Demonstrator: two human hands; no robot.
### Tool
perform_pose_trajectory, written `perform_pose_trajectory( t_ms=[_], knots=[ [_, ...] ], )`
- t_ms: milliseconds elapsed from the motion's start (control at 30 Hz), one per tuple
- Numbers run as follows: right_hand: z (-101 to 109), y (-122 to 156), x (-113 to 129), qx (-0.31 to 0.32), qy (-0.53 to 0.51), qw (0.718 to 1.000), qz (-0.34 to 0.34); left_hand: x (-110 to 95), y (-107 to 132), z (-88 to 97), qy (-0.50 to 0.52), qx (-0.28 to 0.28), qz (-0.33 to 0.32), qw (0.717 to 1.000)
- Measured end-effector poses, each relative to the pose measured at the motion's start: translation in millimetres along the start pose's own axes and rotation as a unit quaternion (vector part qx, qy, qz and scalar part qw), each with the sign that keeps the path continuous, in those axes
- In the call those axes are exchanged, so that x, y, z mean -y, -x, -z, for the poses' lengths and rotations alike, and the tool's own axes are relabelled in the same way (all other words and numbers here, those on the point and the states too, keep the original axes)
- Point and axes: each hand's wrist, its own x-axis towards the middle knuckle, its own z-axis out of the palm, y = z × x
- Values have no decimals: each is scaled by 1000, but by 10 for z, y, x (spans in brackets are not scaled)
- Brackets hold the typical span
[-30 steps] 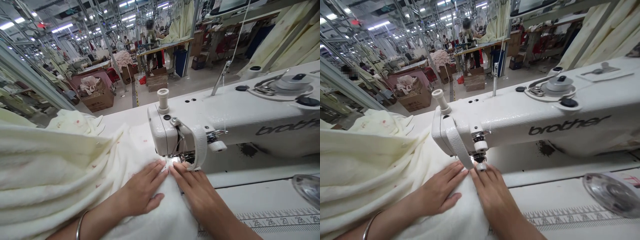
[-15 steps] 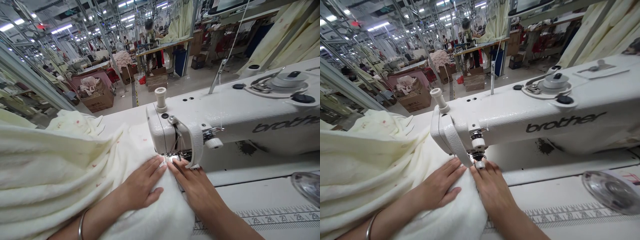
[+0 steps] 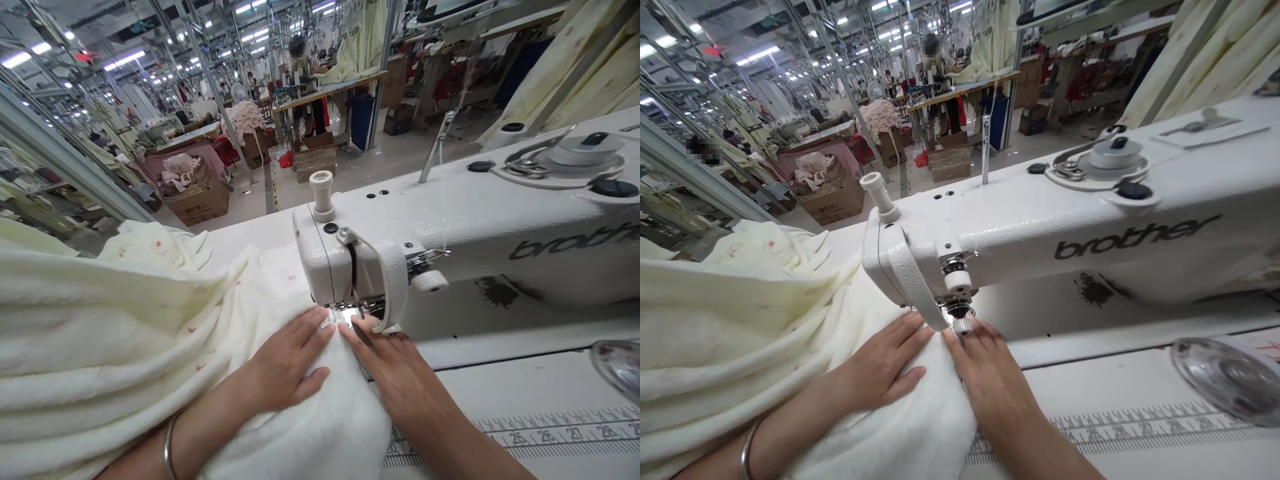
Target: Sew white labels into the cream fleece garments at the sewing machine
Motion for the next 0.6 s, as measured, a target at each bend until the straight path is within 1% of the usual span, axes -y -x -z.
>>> perform_pose_trajectory(
  t_ms=[100, 267, 367, 500, 600],
  knots=[
    [-50, 18, -26, 4, 23, 1000, 9, 48, -26, -3, -15, 2, 9, 1000],
    [-69, 34, -39, -1, 20, 1000, 6, 111, -97, 12, -13, 17, 37, 999],
    [-33, 40, -32, -9, 6, 1000, 7, 119, -108, 21, -3, 19, 54, 998],
    [49, 83, -19, -5, -16, 1000, 3, 99, -86, 6, -3, 4, 40, 999],
    [147, 164, 7, -14, -38, 999, 2, 95, -96, -1, 1, 2, 37, 999]
  ],
)
